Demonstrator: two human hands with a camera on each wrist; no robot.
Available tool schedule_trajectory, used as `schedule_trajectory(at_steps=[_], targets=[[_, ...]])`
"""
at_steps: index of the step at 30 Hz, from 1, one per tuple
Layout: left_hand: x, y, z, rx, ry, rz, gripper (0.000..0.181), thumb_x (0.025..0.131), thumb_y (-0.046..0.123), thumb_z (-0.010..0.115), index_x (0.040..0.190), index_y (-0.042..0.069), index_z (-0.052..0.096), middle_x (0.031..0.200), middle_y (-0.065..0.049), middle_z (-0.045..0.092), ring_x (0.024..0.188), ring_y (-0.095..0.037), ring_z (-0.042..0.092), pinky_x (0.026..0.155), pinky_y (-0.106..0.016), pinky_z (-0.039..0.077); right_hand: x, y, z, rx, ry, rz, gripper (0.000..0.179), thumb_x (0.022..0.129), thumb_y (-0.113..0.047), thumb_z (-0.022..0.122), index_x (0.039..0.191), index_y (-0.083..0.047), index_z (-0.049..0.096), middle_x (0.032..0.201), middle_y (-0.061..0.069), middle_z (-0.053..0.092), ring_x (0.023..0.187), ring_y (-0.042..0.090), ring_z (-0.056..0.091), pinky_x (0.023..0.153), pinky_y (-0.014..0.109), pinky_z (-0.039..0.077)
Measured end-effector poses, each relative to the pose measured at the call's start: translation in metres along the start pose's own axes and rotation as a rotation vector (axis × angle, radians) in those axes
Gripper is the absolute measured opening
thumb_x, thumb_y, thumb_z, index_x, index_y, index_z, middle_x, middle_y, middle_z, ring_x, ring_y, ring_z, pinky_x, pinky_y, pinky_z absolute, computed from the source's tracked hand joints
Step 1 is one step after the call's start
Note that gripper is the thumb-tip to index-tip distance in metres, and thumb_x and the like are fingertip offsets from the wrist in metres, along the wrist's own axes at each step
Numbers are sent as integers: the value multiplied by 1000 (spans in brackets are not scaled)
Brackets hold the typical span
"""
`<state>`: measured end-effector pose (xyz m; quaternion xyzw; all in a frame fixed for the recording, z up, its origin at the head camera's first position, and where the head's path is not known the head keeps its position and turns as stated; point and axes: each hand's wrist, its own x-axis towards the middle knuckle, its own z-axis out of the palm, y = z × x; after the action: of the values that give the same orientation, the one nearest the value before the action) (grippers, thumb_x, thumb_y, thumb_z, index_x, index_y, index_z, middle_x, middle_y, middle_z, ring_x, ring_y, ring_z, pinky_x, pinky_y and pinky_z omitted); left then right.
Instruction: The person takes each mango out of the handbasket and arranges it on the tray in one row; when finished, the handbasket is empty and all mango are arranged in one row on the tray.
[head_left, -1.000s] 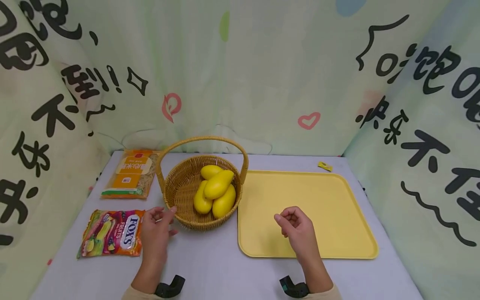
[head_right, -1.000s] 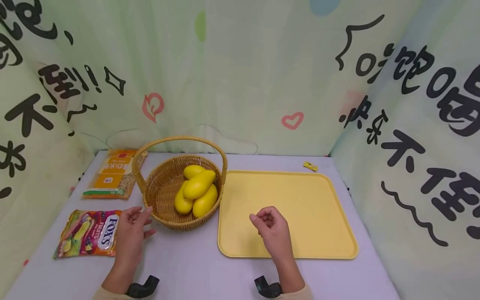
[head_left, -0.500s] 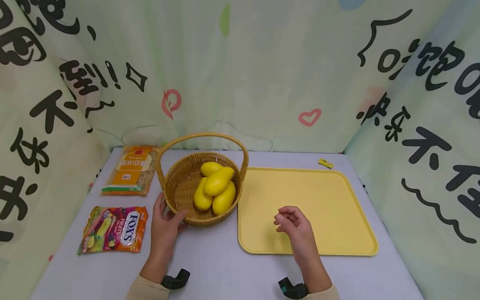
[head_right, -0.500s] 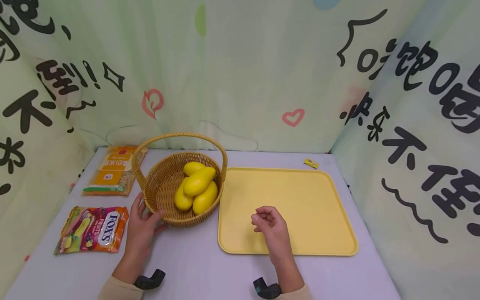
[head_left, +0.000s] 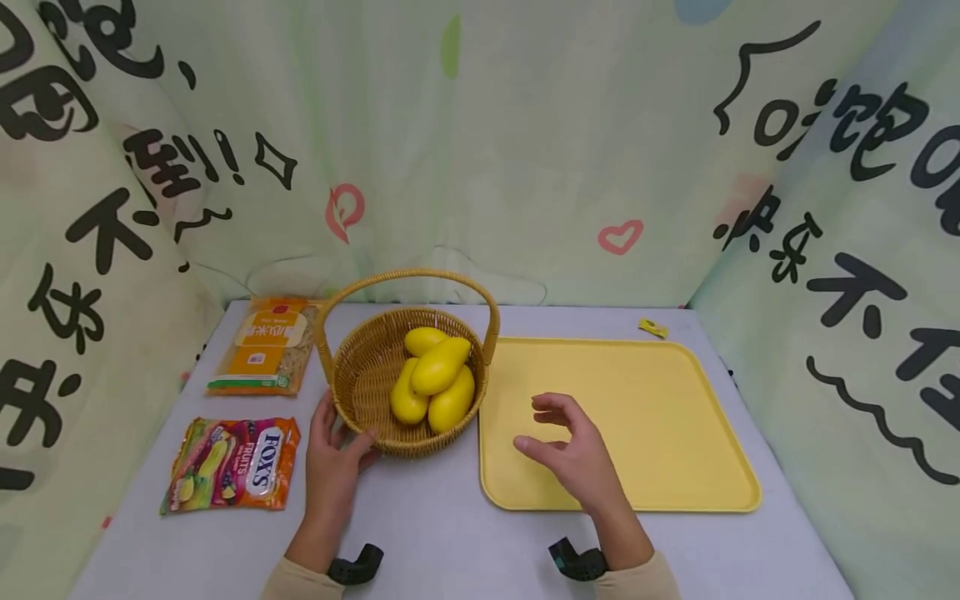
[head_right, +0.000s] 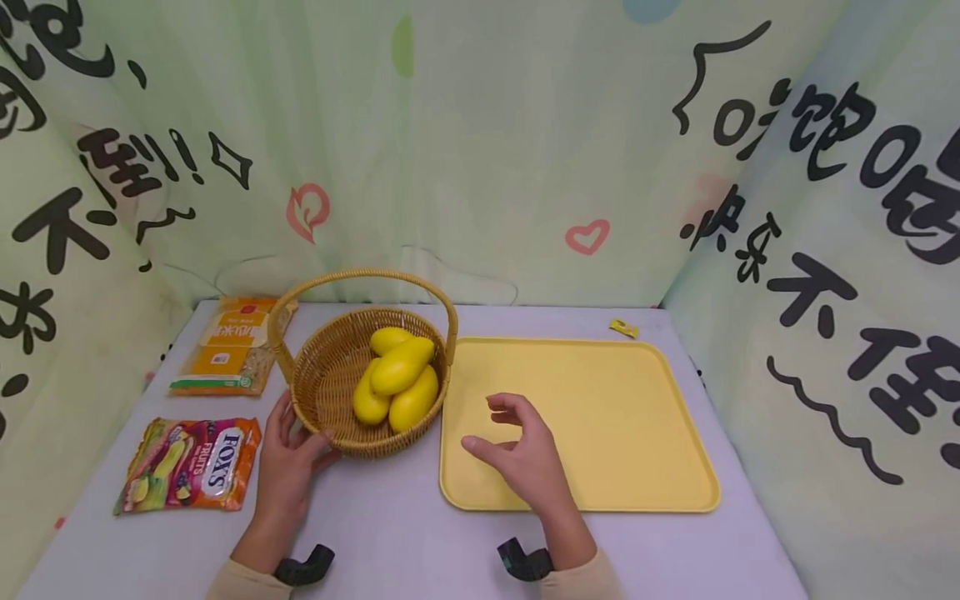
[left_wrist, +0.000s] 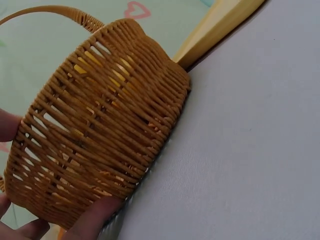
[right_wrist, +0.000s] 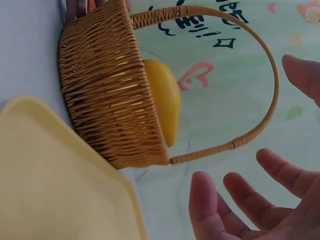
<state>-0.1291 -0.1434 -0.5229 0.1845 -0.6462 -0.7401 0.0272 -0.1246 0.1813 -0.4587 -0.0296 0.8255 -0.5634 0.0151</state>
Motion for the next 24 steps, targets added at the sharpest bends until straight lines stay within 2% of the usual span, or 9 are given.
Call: schedule_trajectory(at_steps=[4,8,11,15,18,24], targets=[[0,0,-2,-7,-5,-8,97,97,6,72,168,44,18,177,5,22,152,-27,43,95,-34,65,13,-26,15,-144,-57,-119,71,83,-35,90,145,-17,59,148,5,59,133,33,57,94,43,63],[1,0,-2,-14,-8,-11,97,97,6,73,167,44,18,177,5,22,152,-27,43,95,-35,65,29,-53,35,-241,-71,-233,68,83,-36,90,141,-14,62,146,9,58,130,31,57,90,48,65],[1,0,-1,-12,-5,-10,97,97,6,73,167,45,18,177,5,22,152,-27,43,95,-35,65,43,-70,50,-325,-77,-277,67,84,-41,88,139,-11,64,143,11,59,128,31,58,97,49,61],[1,-1,-2,-6,-8,-6,98,97,6,73,167,46,17,177,6,23,152,-27,44,96,-36,64,63,-83,70,-415,-82,-270,70,84,-45,86,139,-8,64,144,14,60,131,34,57,111,53,52],[1,-2,-2,-5,-14,-4,98,98,7,72,167,47,16,176,7,23,151,-27,45,97,-37,64,76,-88,83,-466,-102,-220,72,84,-47,85,142,-9,64,150,16,56,139,38,53,114,56,51],[0,-3,-3,-13,-19,-7,96,99,7,71,166,48,17,177,8,23,151,-27,44,98,-37,64,100,-88,103,-635,-148,-125,76,87,-53,81,150,-16,60,165,20,41,152,46,40,115,61,51]])
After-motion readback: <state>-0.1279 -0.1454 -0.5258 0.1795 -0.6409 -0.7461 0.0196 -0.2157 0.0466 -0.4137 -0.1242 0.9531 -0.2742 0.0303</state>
